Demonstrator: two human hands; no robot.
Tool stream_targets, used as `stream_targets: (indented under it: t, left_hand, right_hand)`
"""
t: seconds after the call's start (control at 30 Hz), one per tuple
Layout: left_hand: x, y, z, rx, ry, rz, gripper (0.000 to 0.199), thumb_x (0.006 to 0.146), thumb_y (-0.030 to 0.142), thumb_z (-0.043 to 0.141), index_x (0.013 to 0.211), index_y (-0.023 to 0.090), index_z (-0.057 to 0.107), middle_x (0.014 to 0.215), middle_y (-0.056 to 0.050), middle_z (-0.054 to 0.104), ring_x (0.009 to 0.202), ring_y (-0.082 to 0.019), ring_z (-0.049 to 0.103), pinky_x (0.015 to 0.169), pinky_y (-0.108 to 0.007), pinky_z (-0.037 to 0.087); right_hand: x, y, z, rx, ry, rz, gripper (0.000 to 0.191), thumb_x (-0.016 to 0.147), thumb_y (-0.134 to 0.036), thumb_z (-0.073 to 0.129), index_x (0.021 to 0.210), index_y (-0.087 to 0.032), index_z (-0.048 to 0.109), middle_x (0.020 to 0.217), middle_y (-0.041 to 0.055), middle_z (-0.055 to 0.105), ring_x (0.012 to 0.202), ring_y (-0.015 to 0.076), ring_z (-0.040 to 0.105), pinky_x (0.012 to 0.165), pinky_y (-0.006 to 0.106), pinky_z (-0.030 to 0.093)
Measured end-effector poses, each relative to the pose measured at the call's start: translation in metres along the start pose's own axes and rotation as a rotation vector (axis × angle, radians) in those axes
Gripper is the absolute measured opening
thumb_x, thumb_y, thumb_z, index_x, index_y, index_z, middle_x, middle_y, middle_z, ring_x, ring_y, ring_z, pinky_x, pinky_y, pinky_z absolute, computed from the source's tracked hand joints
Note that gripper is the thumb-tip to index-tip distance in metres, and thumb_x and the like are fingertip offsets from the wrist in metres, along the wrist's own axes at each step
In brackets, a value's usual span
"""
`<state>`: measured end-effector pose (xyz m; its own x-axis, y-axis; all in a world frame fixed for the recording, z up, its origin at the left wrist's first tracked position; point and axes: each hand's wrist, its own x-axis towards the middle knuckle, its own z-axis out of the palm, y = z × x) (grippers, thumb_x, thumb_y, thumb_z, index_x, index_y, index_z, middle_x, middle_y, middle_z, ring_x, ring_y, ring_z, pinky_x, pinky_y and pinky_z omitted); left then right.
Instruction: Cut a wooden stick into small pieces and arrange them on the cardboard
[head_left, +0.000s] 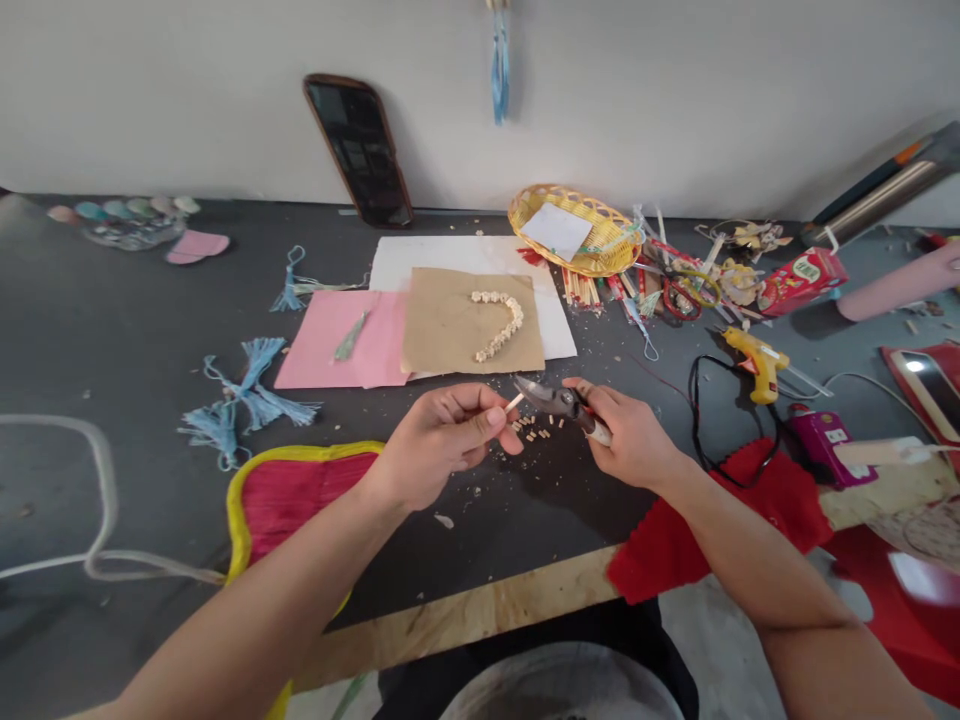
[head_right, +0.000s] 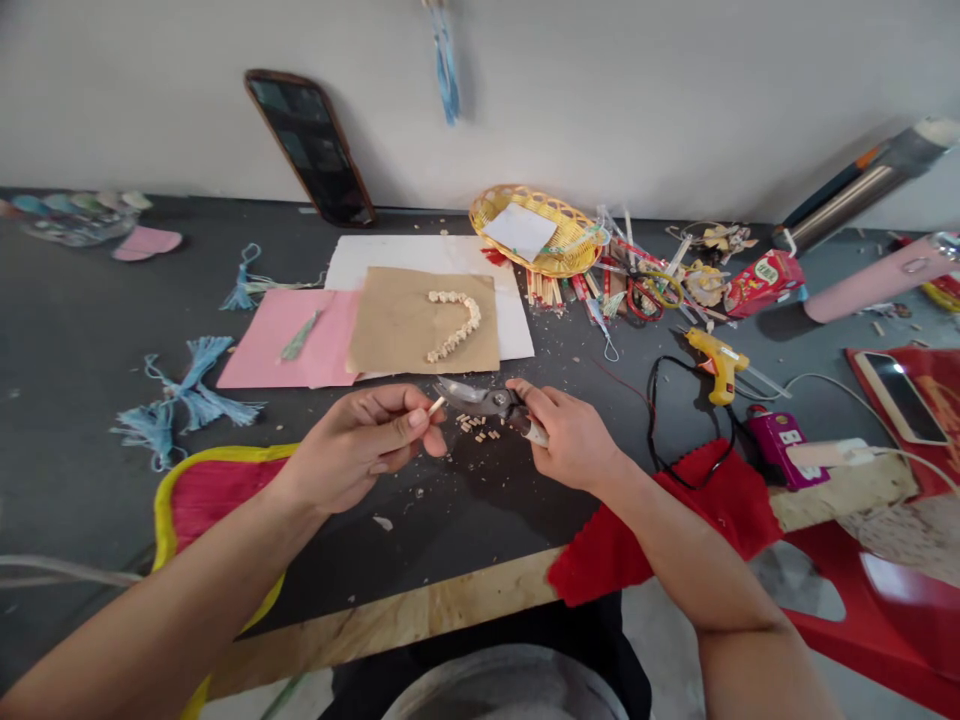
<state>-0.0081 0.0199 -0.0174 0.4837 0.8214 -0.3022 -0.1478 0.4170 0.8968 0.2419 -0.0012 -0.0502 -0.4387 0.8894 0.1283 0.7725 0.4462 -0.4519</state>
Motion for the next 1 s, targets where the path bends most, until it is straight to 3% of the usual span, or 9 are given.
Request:
stream_targets:
  t: [0.27,0.4,0.5,0.63,1.0]
  left_hand:
    - [0.009,-0.017,0.004,0.373,0.239,0.238,0.019,0.084,0.032,0.064,0.092,0.015,0.064,0.078,-0.004,0.072,0.053,-0.007,0.052,0.05,-0.019,0.042]
    - [0.011,-0.024,-0.001,0.509,0.337,0.295,0.017,0.086,0.031,0.06,0.091,0.015,0.066,0.08,-0.005,0.074,0.051,-0.007,0.051,0.049,-0.019,0.041]
    - [0.009,-0.025,-0.004,0.572,0.362,0.317,0.018,0.088,0.031,0.058,0.087,0.015,0.066,0.078,-0.005,0.075,0.046,-0.006,0.045,0.045,-0.019,0.036]
    - [0.005,-0.02,-0.004,0.544,0.291,0.313,0.017,0.087,0.029,0.058,0.082,0.014,0.066,0.073,-0.004,0.074,0.045,-0.006,0.041,0.043,-0.02,0.032]
    - [0.006,-0.013,-0.003,0.137,0.101,0.126,0.022,0.082,0.033,0.067,0.073,0.014,0.058,0.064,-0.004,0.07,0.039,-0.002,0.028,0.04,-0.019,0.019]
  right_hand:
    - [0.001,0.009,0.002,0.005,0.022,0.074,0.056,0.08,-0.014,0.053,0.135,-0.018,0.044,0.124,0.013,0.064,0.106,0.0275,0.064,0.089,0.039,0.054]
    - [0.003,0.016,0.001,-0.015,0.113,0.107,0.057,0.082,-0.015,0.053,0.138,-0.02,0.043,0.12,0.0122,0.064,0.103,0.027,0.064,0.088,0.039,0.054]
    - [0.003,0.017,0.0,-0.023,0.098,0.101,0.059,0.083,-0.016,0.053,0.14,-0.021,0.04,0.116,0.0115,0.064,0.102,0.0274,0.064,0.088,0.041,0.054]
    - [0.004,0.014,-0.005,-0.007,0.061,0.08,0.057,0.085,-0.018,0.053,0.141,-0.021,0.039,0.118,0.0123,0.063,0.107,0.0286,0.062,0.089,0.043,0.053]
    - [0.002,0.013,-0.005,0.056,0.063,0.048,0.056,0.082,-0.015,0.055,0.137,-0.02,0.043,0.128,0.011,0.062,0.109,0.0261,0.063,0.089,0.037,0.053]
